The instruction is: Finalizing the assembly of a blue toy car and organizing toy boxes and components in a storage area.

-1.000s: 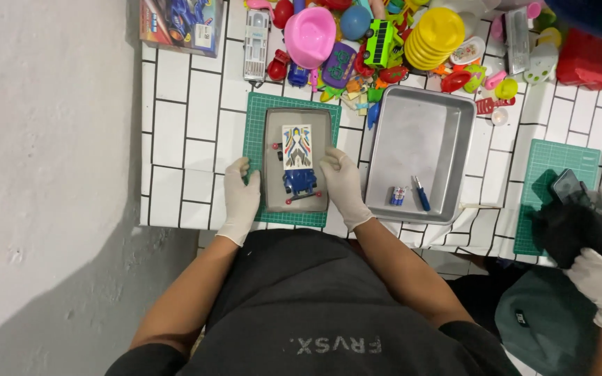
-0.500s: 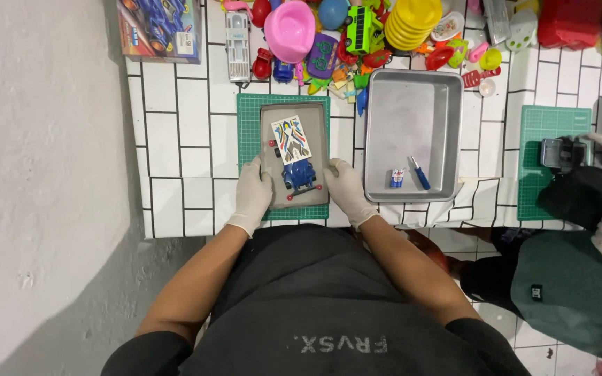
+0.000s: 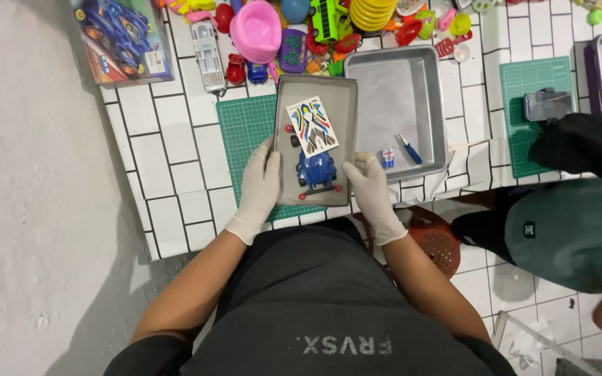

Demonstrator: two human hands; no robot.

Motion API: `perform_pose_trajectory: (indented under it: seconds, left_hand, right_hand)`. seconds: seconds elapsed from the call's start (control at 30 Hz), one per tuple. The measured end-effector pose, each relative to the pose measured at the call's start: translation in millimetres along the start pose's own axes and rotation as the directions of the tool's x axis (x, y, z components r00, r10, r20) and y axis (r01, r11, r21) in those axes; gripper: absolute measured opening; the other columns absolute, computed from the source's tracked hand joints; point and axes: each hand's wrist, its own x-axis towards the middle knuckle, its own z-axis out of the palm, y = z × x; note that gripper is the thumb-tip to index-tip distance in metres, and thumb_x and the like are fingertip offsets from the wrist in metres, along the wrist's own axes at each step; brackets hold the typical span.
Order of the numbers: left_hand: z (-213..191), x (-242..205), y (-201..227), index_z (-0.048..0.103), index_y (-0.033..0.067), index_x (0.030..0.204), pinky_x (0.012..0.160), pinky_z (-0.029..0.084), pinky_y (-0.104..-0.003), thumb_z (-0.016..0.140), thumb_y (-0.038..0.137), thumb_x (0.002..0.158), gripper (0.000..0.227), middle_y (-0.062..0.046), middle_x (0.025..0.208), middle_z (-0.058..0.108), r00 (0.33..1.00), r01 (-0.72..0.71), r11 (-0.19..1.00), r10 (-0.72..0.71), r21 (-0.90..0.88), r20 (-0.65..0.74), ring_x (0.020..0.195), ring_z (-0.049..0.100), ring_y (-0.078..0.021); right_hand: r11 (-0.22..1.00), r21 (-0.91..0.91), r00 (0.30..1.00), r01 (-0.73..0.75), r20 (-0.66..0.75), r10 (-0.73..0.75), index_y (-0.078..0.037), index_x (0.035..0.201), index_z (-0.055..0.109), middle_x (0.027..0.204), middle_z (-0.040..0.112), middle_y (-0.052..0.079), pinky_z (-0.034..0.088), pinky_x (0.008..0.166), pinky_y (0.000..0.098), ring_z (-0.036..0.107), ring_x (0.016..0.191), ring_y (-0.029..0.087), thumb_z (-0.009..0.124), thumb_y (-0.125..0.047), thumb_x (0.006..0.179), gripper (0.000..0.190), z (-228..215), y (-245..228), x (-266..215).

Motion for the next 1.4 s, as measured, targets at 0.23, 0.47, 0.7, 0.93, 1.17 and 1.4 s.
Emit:
perform_pose_trajectory:
  seconds: [0.23, 0.47, 0.7, 0.93, 1.17, 1.4]
  left_hand:
    - [29.6, -7.5, 21.4, 0.040, -0.0065, 0.148, 0.120, 0.027, -0.052, 0.034, 0.025, 0.111, 0.048, -0.031, 0.147, 0.045, 0.993, -0.050, 0.983, 0.068, -0.179, 0.096, 0.143, 0.036, -0.0426]
    - [64.1, -24.1, 40.2, 0.045, 0.0025, 0.145, 0.117, 0.033, -0.049, 0.044, 0.029, 0.109, 0.045, -0.023, 0.140, 0.052, 0.978, -0.024, 0.979, 0.065, -0.204, 0.197, 0.138, 0.046, -0.0342]
    - [84.3, -29.3, 66.0, 0.040, 0.0028, 0.145, 0.118, 0.031, -0.049, 0.040, 0.029, 0.110, 0.044, -0.020, 0.140, 0.049, 0.887, -0.021, 0.978, 0.115, -0.209, 0.447, 0.137, 0.043, -0.0283]
    - [124.0, -52.5, 87.2, 0.039, 0.0079, 0.147, 0.118, 0.032, -0.045, 0.037, 0.021, 0.109, 0.040, -0.016, 0.143, 0.047, 0.663, 0.046, 0.972, 0.142, -0.230, 0.735, 0.135, 0.042, -0.0235]
    - [180.3, -82.8, 86.3, 0.024, 0.0068, 0.157, 0.123, 0.019, -0.046, 0.036, 0.017, 0.108, 0.052, -0.018, 0.158, 0.029, 0.379, -0.013, 0.987, 0.153, -0.160, 0.913, 0.148, 0.025, -0.0283]
    - [239.7, -146.7, 105.4, 0.024, 0.0058, 0.158, 0.123, 0.020, -0.045, 0.034, 0.019, 0.107, 0.054, -0.018, 0.157, 0.032, 0.116, -0.055, 0.996, 0.080, -0.075, 0.990, 0.148, 0.028, -0.0280]
  right_hand:
    - [0.998, 0.038, 0.993, -0.047, -0.106, 0.051, -0.005, 0.126, 0.061, 0.116, 0.073, 0.012, 0.056, 0.095, 0.0369, 0.068, 0.105, 0.018, 0.073, -0.017, 0.095, 0.035, -39.7, -18.6, -37.7]
    - [0.986, 0.157, 0.976, -0.059, -0.199, 0.090, -0.006, 0.125, 0.062, 0.114, 0.070, 0.012, 0.054, 0.098, 0.0437, 0.064, 0.108, 0.021, 0.071, -0.022, 0.096, 0.035, -82.2, -24.4, -82.1]
    - [0.970, 0.223, 0.885, -0.097, -0.427, 0.186, -0.010, 0.123, 0.062, 0.113, 0.069, 0.010, 0.052, 0.100, 0.0458, 0.065, 0.111, 0.022, 0.065, -0.021, 0.101, 0.025, -94.0, -31.7, -137.5]
    - [0.910, 0.415, 0.736, 0.021, -0.622, 0.266, -0.008, 0.121, 0.062, 0.115, 0.069, 0.008, 0.052, 0.102, 0.0397, 0.060, 0.112, 0.016, 0.065, -0.014, 0.099, 0.023, -102.3, 6.9, -191.8]
    - [0.871, 0.474, 0.485, 0.129, -0.796, 0.362, -0.008, 0.120, 0.064, 0.109, 0.069, 0.005, 0.052, 0.099, 0.0367, 0.059, 0.105, 0.013, 0.067, -0.013, 0.098, 0.023, -107.2, 49.1, -251.6]
    - [0.823, 0.487, 0.264, 0.292, -0.868, 0.420, -0.008, 0.124, 0.057, 0.109, 0.060, 0.000, 0.049, 0.100, 0.0348, 0.054, 0.102, 0.011, 0.073, -0.020, 0.097, 0.034, -112.9, 116.9, -308.7]
